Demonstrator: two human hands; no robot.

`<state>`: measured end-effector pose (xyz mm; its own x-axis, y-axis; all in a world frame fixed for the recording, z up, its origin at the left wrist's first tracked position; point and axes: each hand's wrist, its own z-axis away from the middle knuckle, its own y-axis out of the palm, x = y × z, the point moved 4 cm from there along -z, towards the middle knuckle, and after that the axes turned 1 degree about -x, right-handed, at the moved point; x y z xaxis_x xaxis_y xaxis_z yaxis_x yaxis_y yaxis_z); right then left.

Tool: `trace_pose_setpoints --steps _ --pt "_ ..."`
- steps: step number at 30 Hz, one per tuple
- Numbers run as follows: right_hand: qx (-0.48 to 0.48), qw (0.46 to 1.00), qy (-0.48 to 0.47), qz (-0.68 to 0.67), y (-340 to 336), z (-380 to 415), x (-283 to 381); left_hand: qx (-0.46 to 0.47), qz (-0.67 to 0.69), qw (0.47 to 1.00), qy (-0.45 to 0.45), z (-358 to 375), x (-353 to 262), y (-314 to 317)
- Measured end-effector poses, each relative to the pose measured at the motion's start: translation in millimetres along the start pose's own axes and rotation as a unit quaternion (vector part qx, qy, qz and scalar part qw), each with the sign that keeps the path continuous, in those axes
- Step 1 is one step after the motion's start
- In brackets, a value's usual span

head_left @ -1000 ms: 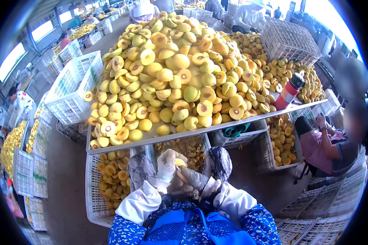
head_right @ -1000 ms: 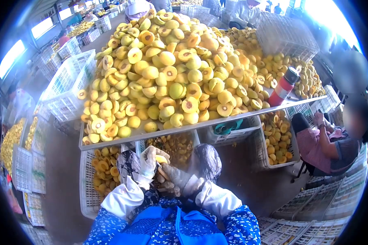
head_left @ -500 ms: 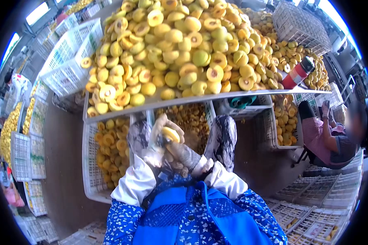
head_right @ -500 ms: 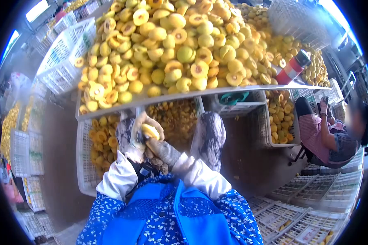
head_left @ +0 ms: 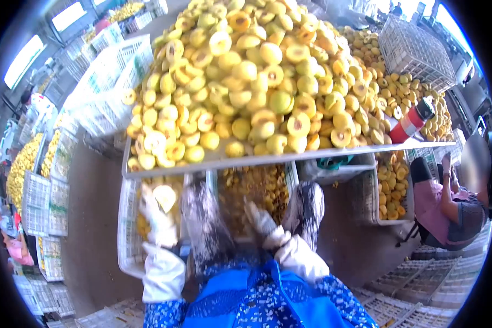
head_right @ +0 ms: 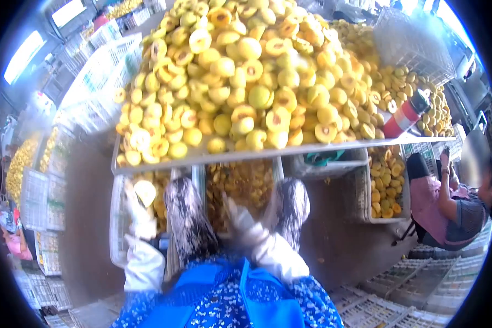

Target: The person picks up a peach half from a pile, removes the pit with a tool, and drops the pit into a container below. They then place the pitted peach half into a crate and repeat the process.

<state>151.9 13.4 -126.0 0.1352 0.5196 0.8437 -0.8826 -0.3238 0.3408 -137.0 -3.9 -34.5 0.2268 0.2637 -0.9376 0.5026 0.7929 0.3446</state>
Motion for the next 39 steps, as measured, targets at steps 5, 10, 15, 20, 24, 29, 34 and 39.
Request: trace_pose_setpoints --steps 5,10,15,20,24,29,34,39 --pt "0.017 0.995 0.085 -0.048 0.0 1.6 9.7 -0.043 -0.693 0.520 0.497 -9.9 -91.0 74.0" --pt "0.011 1.000 -0.011 -0.005 -17.8 -29.4 -41.8 0.094 -0.468 0.650 0.591 -40.9 -100.5 280.8" --pt "-0.035 0.998 -0.045 0.034 -31.9 -28.6 -11.9 0.083 -0.577 0.684 0.438 -117.7 -58.2 400.5" --pt "-0.029 0.999 -0.019 0.000 -39.8 -39.8 -0.3 0.010 -0.566 0.690 0.452 -103.5 -34.6 410.9" --pt "-0.026 1.000 -0.017 -0.001 -38.2 -44.3 -1.5 0.091 -0.512 0.748 0.412 -97.2 -37.3 396.8" --pt "-0.005 1.000 0.001 -0.030 -20.6 -40.3 -20.1 0.230 -0.126 0.947 0.186 -130.4 -39.3 325.5" --pt "0.028 0.981 -0.189 0.033 -7.7 -10.0 -1.2 0.310 0.198 0.911 -0.185 -52.2 3.6 206.9" --pt "-0.085 0.947 -0.281 0.133 -0.4 20.7 64.7 0.278 0.314 0.839 -0.346 27.4 35.5 148.2"
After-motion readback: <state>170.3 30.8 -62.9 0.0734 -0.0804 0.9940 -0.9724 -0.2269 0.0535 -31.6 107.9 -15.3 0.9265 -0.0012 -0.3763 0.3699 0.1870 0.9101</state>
